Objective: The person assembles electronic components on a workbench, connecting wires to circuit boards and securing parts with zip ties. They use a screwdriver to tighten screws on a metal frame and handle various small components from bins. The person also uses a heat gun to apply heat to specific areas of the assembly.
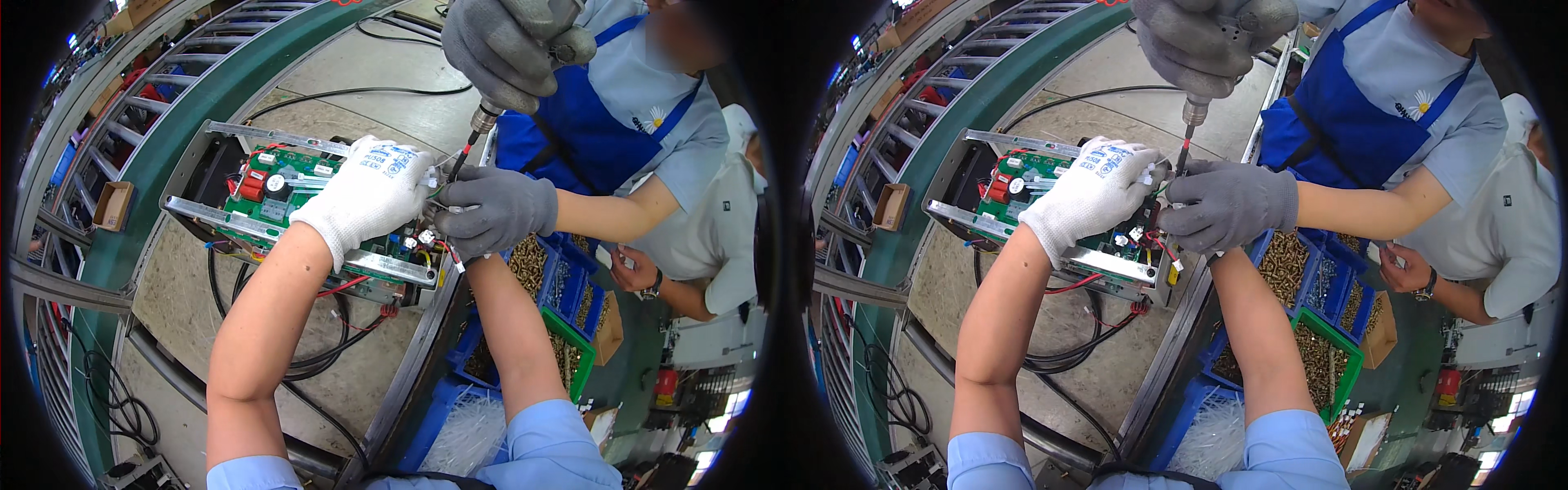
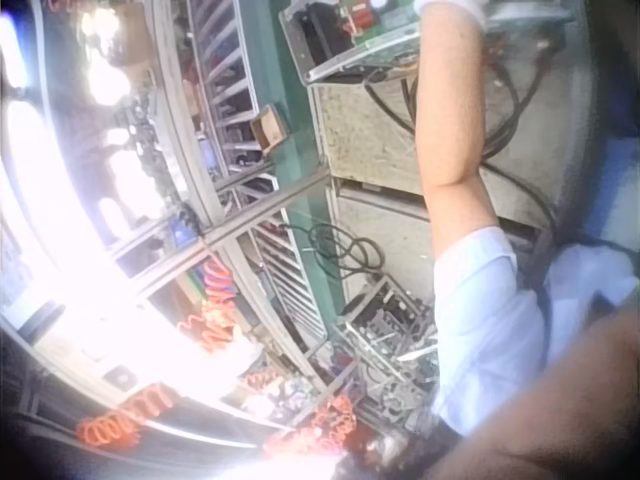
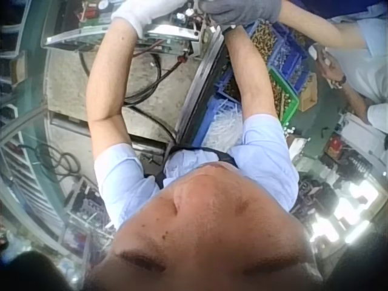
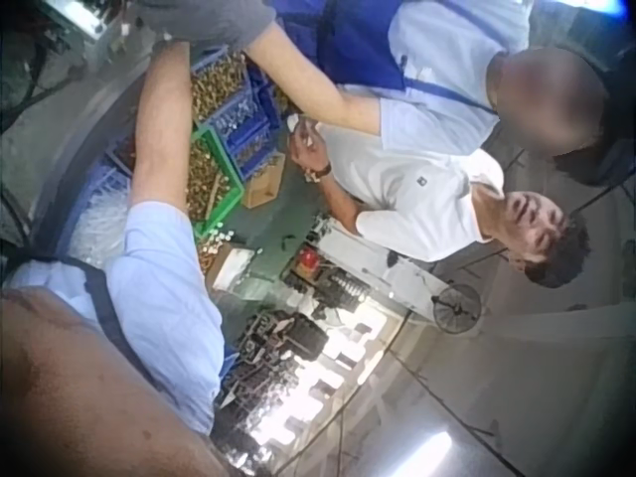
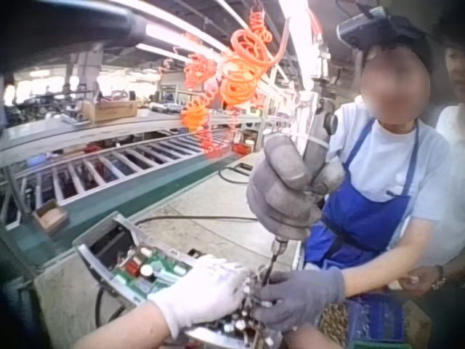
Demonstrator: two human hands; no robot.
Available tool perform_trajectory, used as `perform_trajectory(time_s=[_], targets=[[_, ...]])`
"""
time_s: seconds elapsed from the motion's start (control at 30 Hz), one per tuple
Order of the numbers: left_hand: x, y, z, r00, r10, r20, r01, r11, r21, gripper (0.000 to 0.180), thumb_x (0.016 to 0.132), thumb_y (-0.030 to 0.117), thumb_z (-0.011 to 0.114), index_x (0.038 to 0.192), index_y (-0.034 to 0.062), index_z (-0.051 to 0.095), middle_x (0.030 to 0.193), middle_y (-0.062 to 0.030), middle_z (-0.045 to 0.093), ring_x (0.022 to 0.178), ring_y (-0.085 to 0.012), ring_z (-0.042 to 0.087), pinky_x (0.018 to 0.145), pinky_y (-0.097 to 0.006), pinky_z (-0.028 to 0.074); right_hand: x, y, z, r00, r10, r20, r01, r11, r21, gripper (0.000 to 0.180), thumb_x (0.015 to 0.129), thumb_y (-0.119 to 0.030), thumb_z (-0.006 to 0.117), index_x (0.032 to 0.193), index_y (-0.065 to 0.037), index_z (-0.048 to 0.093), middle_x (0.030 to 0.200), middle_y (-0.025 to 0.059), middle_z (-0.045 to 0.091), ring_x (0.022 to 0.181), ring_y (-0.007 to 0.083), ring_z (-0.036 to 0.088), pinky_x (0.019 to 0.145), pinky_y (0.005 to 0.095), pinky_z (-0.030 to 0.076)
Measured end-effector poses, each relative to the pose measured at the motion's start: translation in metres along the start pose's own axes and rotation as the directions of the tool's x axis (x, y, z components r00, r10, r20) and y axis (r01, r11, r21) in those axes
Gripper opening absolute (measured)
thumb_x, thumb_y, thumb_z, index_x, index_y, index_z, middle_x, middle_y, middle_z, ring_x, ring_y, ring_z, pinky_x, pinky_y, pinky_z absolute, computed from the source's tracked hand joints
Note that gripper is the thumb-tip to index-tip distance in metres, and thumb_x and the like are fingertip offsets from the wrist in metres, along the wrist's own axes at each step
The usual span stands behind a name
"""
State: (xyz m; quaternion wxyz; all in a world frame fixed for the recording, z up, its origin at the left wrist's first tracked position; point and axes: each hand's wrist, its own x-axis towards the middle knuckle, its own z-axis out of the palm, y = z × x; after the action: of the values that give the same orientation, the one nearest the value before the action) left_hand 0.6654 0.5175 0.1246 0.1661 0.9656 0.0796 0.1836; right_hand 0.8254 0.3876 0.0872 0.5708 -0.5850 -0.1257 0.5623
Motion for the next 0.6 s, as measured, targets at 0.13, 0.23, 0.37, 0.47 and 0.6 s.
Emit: perform_trajectory(time_s=[0.13,0.23,0.37,0.47,0.6], targets=[[0.000,-0.002,0.002,1.000,0.000,0.000,0.000,1.000,0.005,0.031,0.089,0.018,0.051,0.114,0.0023,0.060,0.104,-0.0174,0.066,0.100,-0.0353,0.058,0.092,-0.044,0.040,-0.007,0.012,0.001,0.849,-0.483,0.213,0.518,0.684,-0.514,0.021,0.079,-0.032,0.058,0.084,-0.012,0.057,0.089,0.0056,0.050,0.091,0.0220,0.050,0.073,0.0331,0.046],[-0.001,-0.002,0.000,1.000,-0.013,0.003,0.013,1.000,-0.003,0.031,0.088,0.018,0.051,0.114,0.0028,0.060,0.105,-0.0174,0.066,0.102,-0.0353,0.058,0.093,-0.044,0.040,-0.020,0.002,0.011,0.528,-0.571,0.629,0.600,-0.273,-0.752,0.016,0.070,-0.032,0.060,0.074,-0.016,0.057,0.078,0.0033,0.049,0.081,0.0206,0.053,0.066,0.0340,0.046],[0.001,0.001,-0.005,0.999,-0.016,0.050,0.017,1.000,-0.015,0.031,0.086,0.016,0.051,0.114,0.0033,0.060,0.105,-0.0170,0.065,0.103,-0.0351,0.058,0.094,-0.044,0.039,-0.018,-0.001,0.018,0.210,-0.426,0.880,0.315,-0.823,-0.473,0.012,0.058,-0.032,0.062,0.061,-0.022,0.057,0.064,0.0003,0.047,0.068,0.0187,0.056,0.058,0.0352,0.047],[0.000,0.001,-0.003,0.998,-0.027,0.056,0.027,1.000,0.000,0.031,0.086,0.016,0.051,0.114,0.0037,0.060,0.104,-0.0165,0.065,0.103,-0.0348,0.058,0.094,-0.044,0.039,-0.018,0.001,0.025,0.184,-0.398,0.899,0.236,-0.870,-0.434,0.010,0.052,-0.031,0.063,0.054,-0.024,0.055,0.059,-0.0002,0.047,0.064,0.0184,0.058,0.056,0.0356,0.048],[0.000,-0.002,0.000,0.999,-0.031,0.039,0.031,0.999,-0.008,0.029,0.087,0.017,0.052,0.112,0.0047,0.060,0.103,-0.0161,0.066,0.102,-0.0344,0.059,0.093,-0.044,0.039,-0.026,-0.016,0.030,0.325,-0.127,0.937,0.332,-0.913,-0.239,0.005,0.063,-0.023,0.064,0.062,-0.021,0.059,0.063,-0.0010,0.051,0.068,0.0169,0.060,0.061,0.0332,0.051]])
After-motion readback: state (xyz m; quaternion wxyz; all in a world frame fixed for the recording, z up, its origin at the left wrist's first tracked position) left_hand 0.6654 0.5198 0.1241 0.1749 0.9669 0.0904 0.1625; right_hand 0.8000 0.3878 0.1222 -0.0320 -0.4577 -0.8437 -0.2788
